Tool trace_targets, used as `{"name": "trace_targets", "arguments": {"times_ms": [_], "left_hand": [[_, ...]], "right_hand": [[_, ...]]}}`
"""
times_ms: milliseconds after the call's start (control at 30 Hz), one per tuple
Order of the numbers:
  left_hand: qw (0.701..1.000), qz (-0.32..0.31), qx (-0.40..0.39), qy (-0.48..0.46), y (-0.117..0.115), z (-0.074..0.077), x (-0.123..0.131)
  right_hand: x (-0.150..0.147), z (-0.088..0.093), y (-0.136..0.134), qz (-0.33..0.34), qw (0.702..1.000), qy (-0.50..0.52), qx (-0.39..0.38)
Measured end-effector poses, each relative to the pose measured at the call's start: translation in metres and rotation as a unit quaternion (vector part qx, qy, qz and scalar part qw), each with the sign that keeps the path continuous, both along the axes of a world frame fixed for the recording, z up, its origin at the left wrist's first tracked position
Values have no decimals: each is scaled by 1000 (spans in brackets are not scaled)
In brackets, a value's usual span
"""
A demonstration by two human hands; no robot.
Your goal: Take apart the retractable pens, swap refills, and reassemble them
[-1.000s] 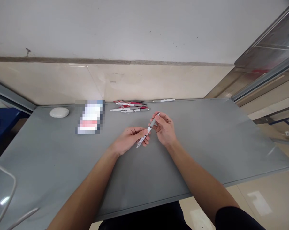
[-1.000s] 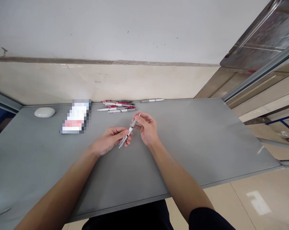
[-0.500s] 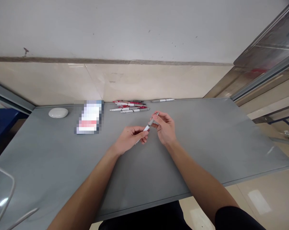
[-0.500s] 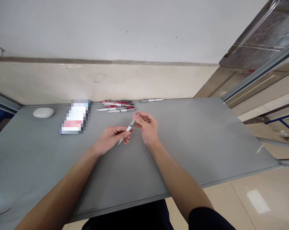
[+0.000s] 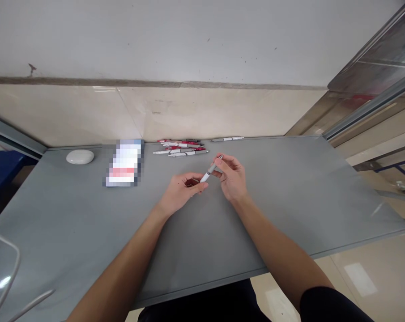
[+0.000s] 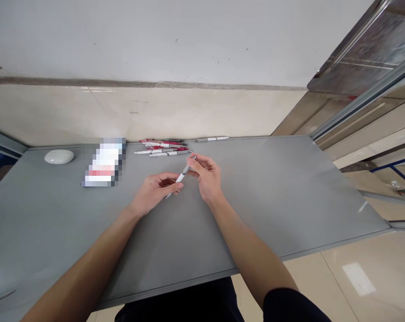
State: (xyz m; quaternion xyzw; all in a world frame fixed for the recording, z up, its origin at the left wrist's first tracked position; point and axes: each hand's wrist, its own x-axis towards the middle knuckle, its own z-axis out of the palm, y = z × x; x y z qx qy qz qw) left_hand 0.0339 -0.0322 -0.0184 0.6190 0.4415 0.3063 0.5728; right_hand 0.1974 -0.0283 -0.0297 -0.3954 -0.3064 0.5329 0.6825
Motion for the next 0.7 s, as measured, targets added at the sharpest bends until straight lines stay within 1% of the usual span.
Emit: {"name": "trace_targets", "arguments": {"times_ms": [100, 200, 267, 400, 467, 567, 700], "left_hand": [[1000, 7, 10, -2, 0, -1, 0], [1000, -3, -2, -5, 0, 0, -1], [999, -18, -21, -25, 0, 0, -3], [991, -63, -87, -84, 0, -2, -4], [987, -68, -105, -97, 0, -4, -5], [992, -41, -88, -85, 1, -4, -4], [999, -9, -30, -16, 0, -1, -1]], "right_hand": [[0, 1, -1, 1, 1000, -3, -1], [0, 1, -1, 7, 1000, -7, -7], [1, 1, -2, 17, 1000, -5, -16], [3, 0, -1, 53, 998, 14, -28], [4, -1, -1, 59, 998, 22, -25], [4, -1, 0, 39, 999, 19, -13], [2, -2, 1, 4, 1000, -5, -5]]}}
